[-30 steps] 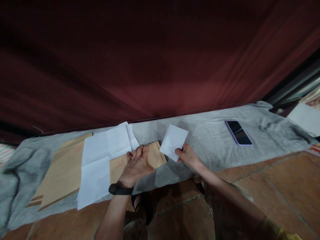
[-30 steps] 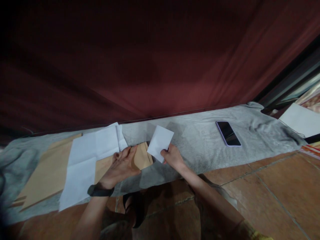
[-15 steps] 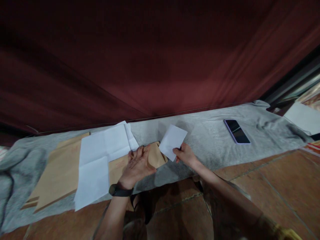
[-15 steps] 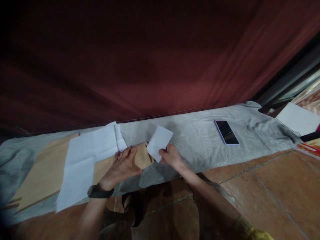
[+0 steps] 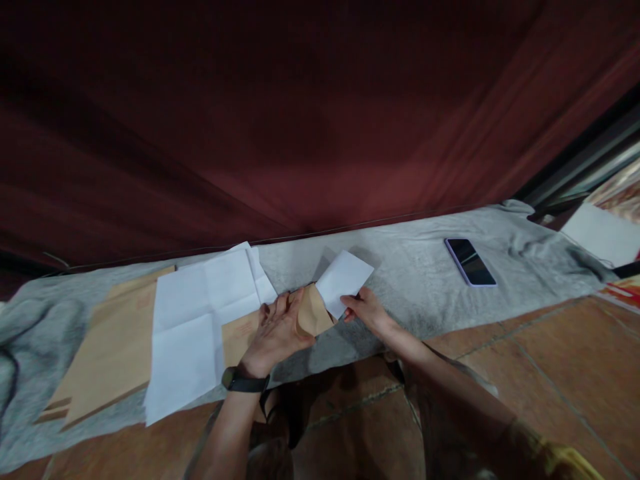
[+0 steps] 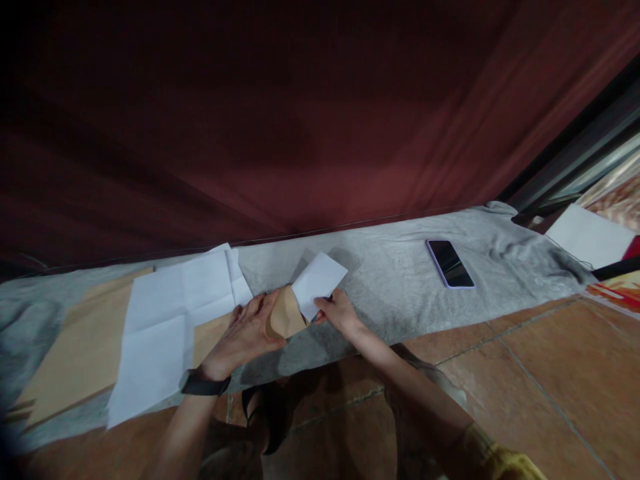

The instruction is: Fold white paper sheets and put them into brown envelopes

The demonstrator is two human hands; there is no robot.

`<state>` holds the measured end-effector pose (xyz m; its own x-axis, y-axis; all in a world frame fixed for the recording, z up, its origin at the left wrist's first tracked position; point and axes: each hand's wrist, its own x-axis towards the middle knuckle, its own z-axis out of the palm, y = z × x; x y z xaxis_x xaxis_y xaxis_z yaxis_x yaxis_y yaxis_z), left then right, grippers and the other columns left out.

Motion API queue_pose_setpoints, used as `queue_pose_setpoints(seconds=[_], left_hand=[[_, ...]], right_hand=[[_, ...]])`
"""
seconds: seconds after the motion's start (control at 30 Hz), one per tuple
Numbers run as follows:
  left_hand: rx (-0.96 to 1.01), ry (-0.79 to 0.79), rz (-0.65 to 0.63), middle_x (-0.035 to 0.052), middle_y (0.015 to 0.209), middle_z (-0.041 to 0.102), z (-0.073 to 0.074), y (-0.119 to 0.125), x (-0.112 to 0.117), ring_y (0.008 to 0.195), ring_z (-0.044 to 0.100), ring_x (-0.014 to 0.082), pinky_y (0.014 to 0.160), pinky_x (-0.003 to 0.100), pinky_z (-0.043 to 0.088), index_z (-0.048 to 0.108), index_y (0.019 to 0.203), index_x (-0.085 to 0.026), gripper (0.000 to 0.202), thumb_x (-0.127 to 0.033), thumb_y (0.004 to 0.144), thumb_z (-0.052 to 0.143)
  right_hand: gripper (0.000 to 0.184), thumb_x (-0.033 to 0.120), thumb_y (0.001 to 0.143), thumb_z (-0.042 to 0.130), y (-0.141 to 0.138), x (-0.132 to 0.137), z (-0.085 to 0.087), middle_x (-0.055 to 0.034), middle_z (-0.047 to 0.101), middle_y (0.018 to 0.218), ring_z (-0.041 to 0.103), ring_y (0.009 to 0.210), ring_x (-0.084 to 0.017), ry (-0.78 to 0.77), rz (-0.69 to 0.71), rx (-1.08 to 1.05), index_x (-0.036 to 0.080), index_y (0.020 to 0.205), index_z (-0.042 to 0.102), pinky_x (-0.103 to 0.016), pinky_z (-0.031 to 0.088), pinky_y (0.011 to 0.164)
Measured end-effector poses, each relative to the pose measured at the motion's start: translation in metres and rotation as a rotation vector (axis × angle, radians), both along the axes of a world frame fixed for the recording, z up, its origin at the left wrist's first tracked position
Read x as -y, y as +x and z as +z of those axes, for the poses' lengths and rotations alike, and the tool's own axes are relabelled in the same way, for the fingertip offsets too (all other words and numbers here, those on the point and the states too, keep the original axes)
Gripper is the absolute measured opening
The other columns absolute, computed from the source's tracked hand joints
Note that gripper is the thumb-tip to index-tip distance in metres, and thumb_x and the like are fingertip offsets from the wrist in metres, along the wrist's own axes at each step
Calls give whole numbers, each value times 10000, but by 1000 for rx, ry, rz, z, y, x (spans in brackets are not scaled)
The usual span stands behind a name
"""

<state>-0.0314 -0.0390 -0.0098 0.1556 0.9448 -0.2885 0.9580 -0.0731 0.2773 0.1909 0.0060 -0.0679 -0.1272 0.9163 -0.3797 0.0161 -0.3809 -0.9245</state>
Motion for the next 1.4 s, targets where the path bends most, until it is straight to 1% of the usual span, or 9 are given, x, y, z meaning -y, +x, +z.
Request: queue_pose_setpoints(seconds=[0.27,0.4,0.53,0.67,0.83,0.97,1.03,1.2,1.4], left_hand=[[-26,1,-20,116,1538,361,-2,0,-2,1446,335,331,1196,542,154,129,1589,-313,1076,-482,685,688],[-42,10,-14,105,1536,361,-1,2,-2,1445,334,317,1196,534,155,115,1590,-334,1079,-472,687,690],[-42,18,-17,100,1511,396,2,3,-2,1426,356,312,1180,518,185,114,1591,-331,1066,-452,698,683],[-36,35,-16,94,1491,413,1,3,-2,1399,384,312,1164,509,207,115,1592,-333,1066,-437,699,687],[-23,55,-16,99,1476,430,-4,2,-2,1372,409,312,1156,494,223,110,1596,-330,1074,-456,702,691],[-30,24,-9,103,1507,397,-1,3,-2,1392,387,313,1168,501,207,118,1592,-331,1076,-474,696,696],[-29,15,-6,100,1503,398,0,4,-2,1397,379,313,1173,515,198,123,1591,-334,1080,-473,688,700],[-11,8,-1,112,1518,382,-1,3,-3,1410,364,317,1179,541,188,129,1594,-326,1086,-467,685,707],[16,12,-11,139,1545,349,-3,0,-3,1434,344,331,1178,567,186,121,1599,-322,1078,-461,708,711]], right_hand=[[136,283,757,698,1,-1,-5,30,583,536,588,496,-158,-4,-15,9,226,754,575,-284,565,514],[140,293,749,692,-4,-1,-12,21,602,592,581,505,-151,63,-70,-7,222,782,576,-286,566,508],[183,337,747,682,-9,-1,-19,0,642,702,589,544,-151,118,-113,9,214,836,580,-281,541,504],[224,392,733,688,-10,2,-20,10,598,643,532,515,-147,168,-118,52,216,795,565,-274,462,474],[224,397,730,702,-9,3,-16,-37,658,737,601,698,-201,251,-68,67,216,780,582,-294,480,588],[239,409,742,706,0,1,-12,0,579,606,513,557,-152,189,23,47,214,703,573,-266,411,489],[234,400,736,714,7,0,-10,10,578,613,477,526,-123,150,87,35,203,710,591,-244,388,464],[224,361,719,761,20,-4,-10,10,602,647,515,548,-113,100,230,-8,177,765,641,-221,404,468],[182,332,754,754,14,-3,-20,29,557,559,471,470,-110,118,208,77,193,736,637,-239,388,440]])
